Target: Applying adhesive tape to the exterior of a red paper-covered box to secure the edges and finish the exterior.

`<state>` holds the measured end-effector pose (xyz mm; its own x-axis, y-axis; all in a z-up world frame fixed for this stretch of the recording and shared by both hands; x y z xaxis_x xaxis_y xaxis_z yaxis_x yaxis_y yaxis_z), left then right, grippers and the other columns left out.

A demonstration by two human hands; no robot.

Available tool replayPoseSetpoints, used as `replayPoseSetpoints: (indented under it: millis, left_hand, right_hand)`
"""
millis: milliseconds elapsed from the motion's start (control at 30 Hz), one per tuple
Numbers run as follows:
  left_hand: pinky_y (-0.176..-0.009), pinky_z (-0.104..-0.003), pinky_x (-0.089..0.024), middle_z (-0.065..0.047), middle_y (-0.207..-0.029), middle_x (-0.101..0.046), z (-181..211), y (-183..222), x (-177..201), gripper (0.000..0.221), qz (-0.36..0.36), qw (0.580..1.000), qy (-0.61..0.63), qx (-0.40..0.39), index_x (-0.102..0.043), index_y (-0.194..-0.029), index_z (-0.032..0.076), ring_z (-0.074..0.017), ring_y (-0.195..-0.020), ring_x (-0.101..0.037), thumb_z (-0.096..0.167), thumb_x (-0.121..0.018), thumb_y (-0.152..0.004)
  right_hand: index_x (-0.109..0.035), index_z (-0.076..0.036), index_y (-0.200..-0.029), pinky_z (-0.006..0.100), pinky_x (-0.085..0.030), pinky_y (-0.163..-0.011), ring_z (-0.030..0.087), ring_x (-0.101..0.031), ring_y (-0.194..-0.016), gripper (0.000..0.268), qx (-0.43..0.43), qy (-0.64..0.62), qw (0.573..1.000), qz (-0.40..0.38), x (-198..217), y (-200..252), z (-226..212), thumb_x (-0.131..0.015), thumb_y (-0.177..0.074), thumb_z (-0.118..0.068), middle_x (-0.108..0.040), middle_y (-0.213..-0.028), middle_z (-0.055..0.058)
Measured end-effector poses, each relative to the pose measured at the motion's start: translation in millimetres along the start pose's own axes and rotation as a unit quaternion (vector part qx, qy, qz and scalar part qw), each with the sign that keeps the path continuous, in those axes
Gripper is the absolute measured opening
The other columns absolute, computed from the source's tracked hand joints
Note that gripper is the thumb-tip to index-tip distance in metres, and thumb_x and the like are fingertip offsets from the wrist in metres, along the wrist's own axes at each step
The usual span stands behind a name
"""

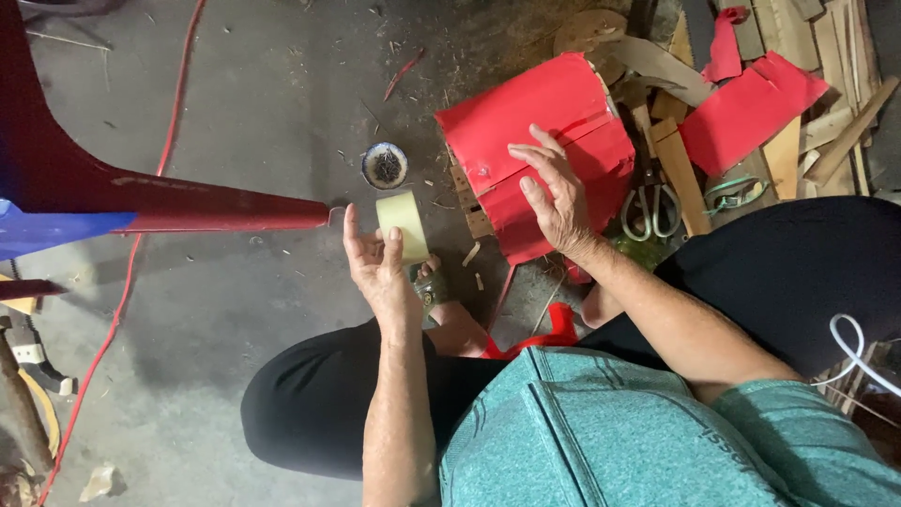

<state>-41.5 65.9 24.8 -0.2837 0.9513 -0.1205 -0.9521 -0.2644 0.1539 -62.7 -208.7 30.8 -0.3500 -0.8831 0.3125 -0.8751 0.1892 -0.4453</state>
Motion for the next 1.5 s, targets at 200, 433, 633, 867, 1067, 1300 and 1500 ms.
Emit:
replayPoseSetpoints:
  millis: [200, 433, 633, 867, 1067, 1300, 1500]
  left_hand:
    - [-0.079, -0.041, -0.066, -0.016, -0.103, -0.067, 56, 18, -27, 0.072, -0.129, 0.991, -0.019, -0.038, -0.033, -0.161, 0.017, -0.0236, -0.093, -0.067, 0.006, -0.067, -0.099]
    - [-0.076, -0.039, -0.063, -0.017, -0.103, -0.071, 55, 34, -46, 0.076, -0.274, 0.961, 0.014, -0.045, -0.031, -0.161, 0.017, -0.0241, -0.093, -0.068, 0.005, -0.069, -0.096]
    - [-0.079, -0.033, -0.058, -0.014, -0.098, -0.07, 52, 38, -50, 0.075, -0.354, 0.934, 0.007, -0.055, -0.033, -0.16, 0.009, -0.0182, -0.089, -0.064, -0.001, -0.069, -0.094]
    - [-0.079, -0.034, -0.058, -0.012, -0.095, -0.069, 73, 34, -44, 0.077, -0.351, 0.934, -0.008, -0.064, -0.034, -0.16, 0.011, -0.0167, -0.085, -0.063, -0.002, -0.07, -0.094]
    - [-0.077, -0.036, -0.058, -0.012, -0.095, -0.067, 83, 31, -39, 0.08, -0.306, 0.942, -0.088, -0.108, -0.03, -0.163, 0.015, -0.0178, -0.084, -0.061, -0.002, -0.069, -0.095]
    - [-0.076, -0.053, -0.059, -0.018, -0.094, -0.073, 104, 32, -42, 0.076, -0.227, 0.922, -0.297, -0.098, -0.034, -0.16, 0.022, -0.0392, -0.082, -0.073, 0.003, -0.068, -0.095]
    - [-0.075, -0.054, -0.055, -0.011, -0.084, -0.071, 70, 17, -36, 0.072, -0.158, 0.878, -0.437, -0.114, -0.039, -0.156, 0.027, -0.0395, -0.081, -0.072, 0.013, -0.072, -0.093]
  right_hand:
    - [-0.067, -0.005, -0.132, 0.046, -0.042, -0.113, 0.033, -0.056, -0.127, 0.037, 0.015, 0.062, 0.998, 0.002, 7, -1, -2, -0.064, -0.105, -0.031, -0.065, -0.123, 0.011]
    - [-0.07, -0.006, -0.129, 0.033, -0.06, -0.086, 0.019, -0.066, -0.102, 0.034, -0.208, -0.159, 0.963, -0.069, 4, -26, -45, -0.065, -0.105, -0.028, -0.065, -0.114, 0.01]
    - [-0.076, -0.005, -0.113, 0.026, -0.058, -0.077, 0.01, -0.064, -0.092, 0.029, -0.269, -0.157, 0.947, -0.076, 4, -39, -48, -0.082, -0.09, -0.021, -0.067, -0.095, 0.004]
    - [-0.077, -0.008, -0.093, 0.021, -0.053, -0.065, 0.006, -0.063, -0.07, 0.007, -0.203, -0.123, 0.961, -0.139, -12, -60, -60, -0.082, -0.088, -0.008, -0.07, -0.073, 0.001]
    - [-0.071, -0.008, -0.091, 0.029, -0.056, -0.069, 0.015, -0.067, -0.071, 0.007, -0.095, -0.047, 0.989, -0.107, -23, -60, -77, -0.076, -0.094, -0.004, -0.07, -0.074, 0.004]
    - [-0.07, -0.002, -0.097, 0.035, -0.054, -0.069, 0.02, -0.065, -0.074, 0.003, -0.052, -0.001, 0.996, -0.078, -14, -54, -96, -0.073, -0.095, 0.0, -0.07, -0.081, 0.01]
    - [-0.07, -0.005, -0.093, 0.035, -0.053, -0.069, 0.024, -0.064, -0.074, 0.007, 0.011, 0.047, 0.995, -0.088, -12, -51, -111, -0.075, -0.096, -0.003, -0.065, -0.078, 0.008]
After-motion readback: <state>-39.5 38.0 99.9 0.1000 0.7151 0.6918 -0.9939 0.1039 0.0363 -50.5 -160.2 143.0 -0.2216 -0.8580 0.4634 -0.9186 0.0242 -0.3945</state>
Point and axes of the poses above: each hand's wrist, its own y-axis away from the middle knuckle, its own x-axis out of the back of the hand, z = x × y, the point moved 6 cm from there along -y, towards the middle knuckle
